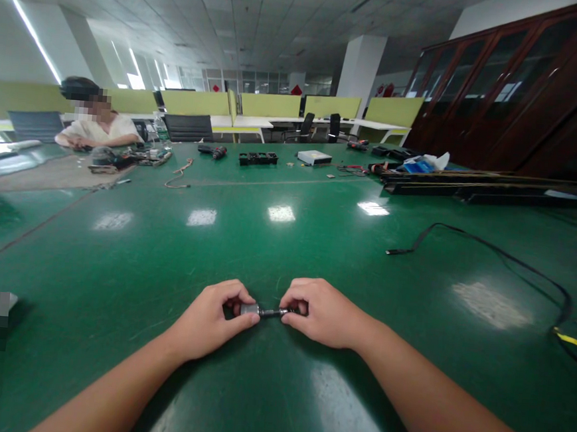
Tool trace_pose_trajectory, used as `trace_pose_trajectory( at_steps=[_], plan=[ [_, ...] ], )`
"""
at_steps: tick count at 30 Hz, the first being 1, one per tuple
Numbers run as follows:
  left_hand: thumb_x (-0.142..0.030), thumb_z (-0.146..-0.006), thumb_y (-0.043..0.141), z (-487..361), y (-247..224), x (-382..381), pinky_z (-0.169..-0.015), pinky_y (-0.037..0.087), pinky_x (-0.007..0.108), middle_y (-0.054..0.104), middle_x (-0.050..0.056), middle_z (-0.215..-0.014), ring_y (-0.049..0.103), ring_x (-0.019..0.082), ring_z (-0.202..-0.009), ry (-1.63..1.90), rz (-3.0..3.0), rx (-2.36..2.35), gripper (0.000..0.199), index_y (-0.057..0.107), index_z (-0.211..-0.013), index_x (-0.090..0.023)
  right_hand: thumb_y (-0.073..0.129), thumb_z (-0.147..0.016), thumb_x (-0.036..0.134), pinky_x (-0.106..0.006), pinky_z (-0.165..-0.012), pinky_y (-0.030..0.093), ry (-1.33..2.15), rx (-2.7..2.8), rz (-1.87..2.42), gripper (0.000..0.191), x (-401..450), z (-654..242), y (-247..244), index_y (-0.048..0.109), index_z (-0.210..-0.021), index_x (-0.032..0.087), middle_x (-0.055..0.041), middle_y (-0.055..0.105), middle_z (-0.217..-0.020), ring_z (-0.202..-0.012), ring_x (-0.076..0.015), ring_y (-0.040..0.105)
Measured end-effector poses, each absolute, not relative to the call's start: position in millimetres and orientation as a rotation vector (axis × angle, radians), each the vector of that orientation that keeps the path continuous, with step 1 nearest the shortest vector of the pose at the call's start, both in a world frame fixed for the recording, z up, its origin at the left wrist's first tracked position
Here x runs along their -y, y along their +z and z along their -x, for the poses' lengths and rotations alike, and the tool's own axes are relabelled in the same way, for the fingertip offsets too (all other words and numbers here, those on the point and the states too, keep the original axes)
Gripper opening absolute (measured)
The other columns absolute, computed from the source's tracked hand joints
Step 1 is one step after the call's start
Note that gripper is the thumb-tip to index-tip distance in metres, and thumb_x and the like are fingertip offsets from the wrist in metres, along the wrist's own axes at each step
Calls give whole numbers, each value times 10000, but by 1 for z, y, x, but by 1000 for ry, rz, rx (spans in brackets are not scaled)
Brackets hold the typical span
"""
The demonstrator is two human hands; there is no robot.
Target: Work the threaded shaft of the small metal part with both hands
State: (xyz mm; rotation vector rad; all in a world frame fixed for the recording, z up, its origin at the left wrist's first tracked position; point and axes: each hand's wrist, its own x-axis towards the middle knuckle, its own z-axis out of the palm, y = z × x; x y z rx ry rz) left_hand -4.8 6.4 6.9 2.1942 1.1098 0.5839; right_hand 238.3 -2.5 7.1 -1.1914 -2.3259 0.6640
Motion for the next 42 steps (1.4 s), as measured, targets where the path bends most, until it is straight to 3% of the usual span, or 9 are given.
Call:
trace_pose_trajectory(
  at_steps=[33, 35, 38, 42],
  plan=[
    [-319, -839, 659, 5, 7, -6, -682, 447, 252, 642, 8, -804, 591, 157, -737, 594, -2180, -1098, 140, 640, -835, -180, 672, -771, 189, -230, -597, 389, 622, 2359, 1136, 87, 3, -242, 7, 730, -833, 175, -8, 620, -722, -639, -114, 536],
    [-312, -839, 658, 5, 7, -5, -680, 443, 251, 639, 7, -804, 590, 157, -740, 599, -2186, -1096, 131, 640, -838, -182, 650, -770, 152, -237, -629, 410, 657, 2332, 1112, 149, 5, -236, 4, 729, -893, 180, -12, 644, -756, -656, -117, 551],
    [-311, -827, 665, 4, 7, -5, -676, 440, 252, 637, 4, -794, 585, 156, -732, 609, -2196, -1099, 128, 638, -839, -186, 623, -696, 50, -231, -648, 432, 821, 2204, 1114, 489, 7, -226, -1, 652, -1160, 201, -3, 687, -864, -627, -99, 538],
    [-318, -816, 669, 4, 6, -4, -681, 449, 258, 646, 10, -793, 589, 160, -728, 620, -2184, -1102, 143, 640, -847, -181, 633, -675, 65, -210, -558, 401, 1031, 2080, 1167, 556, 6, -221, -7, 609, -1217, 187, 4, 695, -874, -528, -73, 454]
  ],
)
